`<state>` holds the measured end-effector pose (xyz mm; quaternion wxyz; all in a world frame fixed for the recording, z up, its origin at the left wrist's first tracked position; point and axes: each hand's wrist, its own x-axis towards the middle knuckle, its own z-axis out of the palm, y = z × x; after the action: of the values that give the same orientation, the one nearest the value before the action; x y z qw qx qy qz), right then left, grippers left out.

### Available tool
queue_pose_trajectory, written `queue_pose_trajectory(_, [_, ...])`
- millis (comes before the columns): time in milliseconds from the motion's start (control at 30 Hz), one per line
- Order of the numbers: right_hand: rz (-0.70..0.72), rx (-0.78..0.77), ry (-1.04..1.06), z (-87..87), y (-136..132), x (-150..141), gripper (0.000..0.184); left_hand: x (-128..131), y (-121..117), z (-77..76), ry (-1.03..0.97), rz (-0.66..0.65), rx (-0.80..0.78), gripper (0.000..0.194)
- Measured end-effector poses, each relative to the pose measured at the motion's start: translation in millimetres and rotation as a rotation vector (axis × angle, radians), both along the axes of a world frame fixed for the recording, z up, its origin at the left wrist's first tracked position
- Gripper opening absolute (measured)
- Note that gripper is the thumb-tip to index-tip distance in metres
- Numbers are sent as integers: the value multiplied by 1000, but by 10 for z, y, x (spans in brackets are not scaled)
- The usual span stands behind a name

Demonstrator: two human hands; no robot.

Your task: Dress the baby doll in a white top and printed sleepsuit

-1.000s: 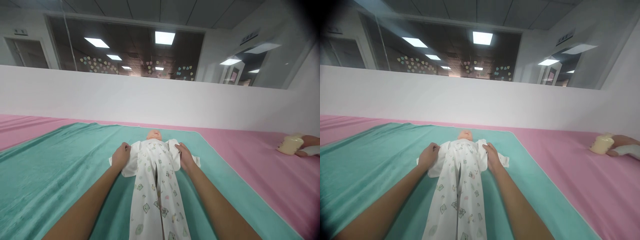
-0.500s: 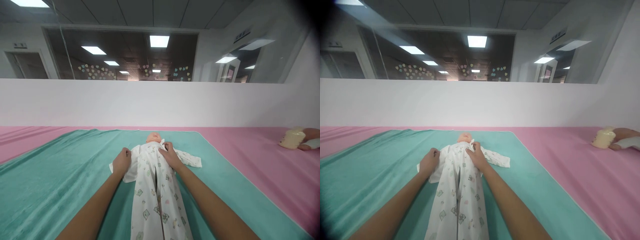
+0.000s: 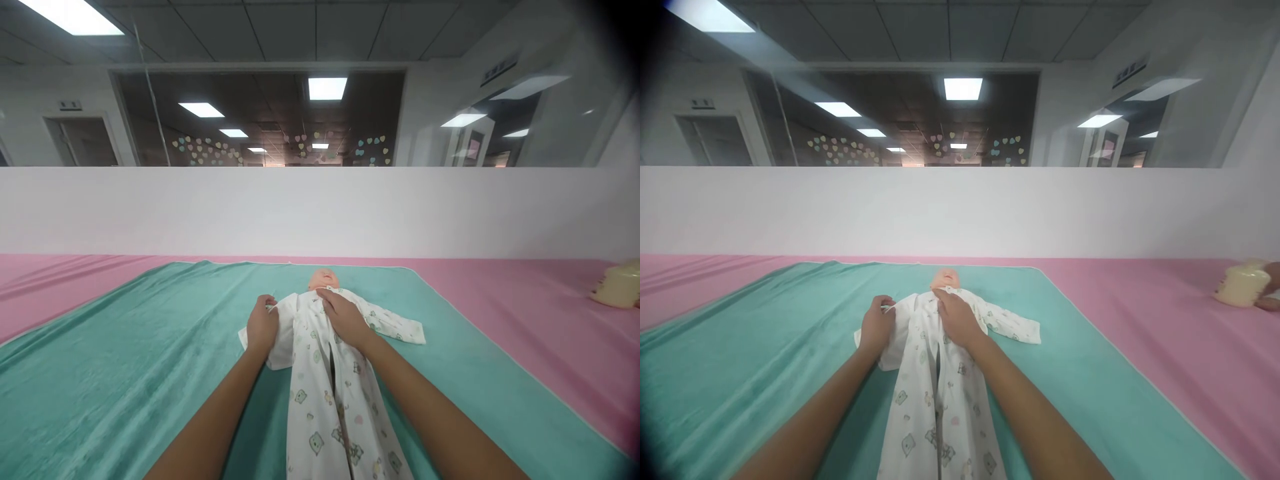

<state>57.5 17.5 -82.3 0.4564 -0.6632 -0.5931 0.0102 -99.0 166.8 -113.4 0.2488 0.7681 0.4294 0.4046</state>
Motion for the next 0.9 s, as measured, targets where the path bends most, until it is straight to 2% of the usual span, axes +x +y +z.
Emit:
queue_pose_trajectory(133, [24, 34, 194, -85, -337, 7, 40, -1, -96, 125, -268, -135, -106, 24])
queue_pose_trajectory(233, [-83, 64, 263, -181, -585, 117, 37, 19, -203, 202, -426, -277, -206, 25])
queue_pose_trajectory(367, [-214, -54, 198, -291, -783, 233, 26, 35, -274, 226, -505, -455, -351, 24])
queue_pose_trajectory(433, [-254, -129, 137, -328, -810, 242, 28, 35, -277, 211, -449, -456, -381, 27])
queue_pose_trajectory(500, [-286, -170, 84, -348, -804, 229, 30, 33, -275, 186, -296, -386, -323, 30])
queue_pose_trajectory(633, [-294, -153, 31, -326, -789, 210, 28, 30, -273, 132, 143, -257, -8, 36])
queue_pose_trajectory(700, [-294, -123, 58, -285, -809, 212, 29, 28, -263, 110, 297, -226, 93, 41])
queue_pose_trajectory(767, [-293, -75, 107, -230, -845, 210, 29, 27, -248, 90, 371, -211, 119, 42])
queue_pose_trajectory(900, [-226, 9, 215, -122, -912, 152, 27, 40, -241, 48, 385, -213, 146, 34])
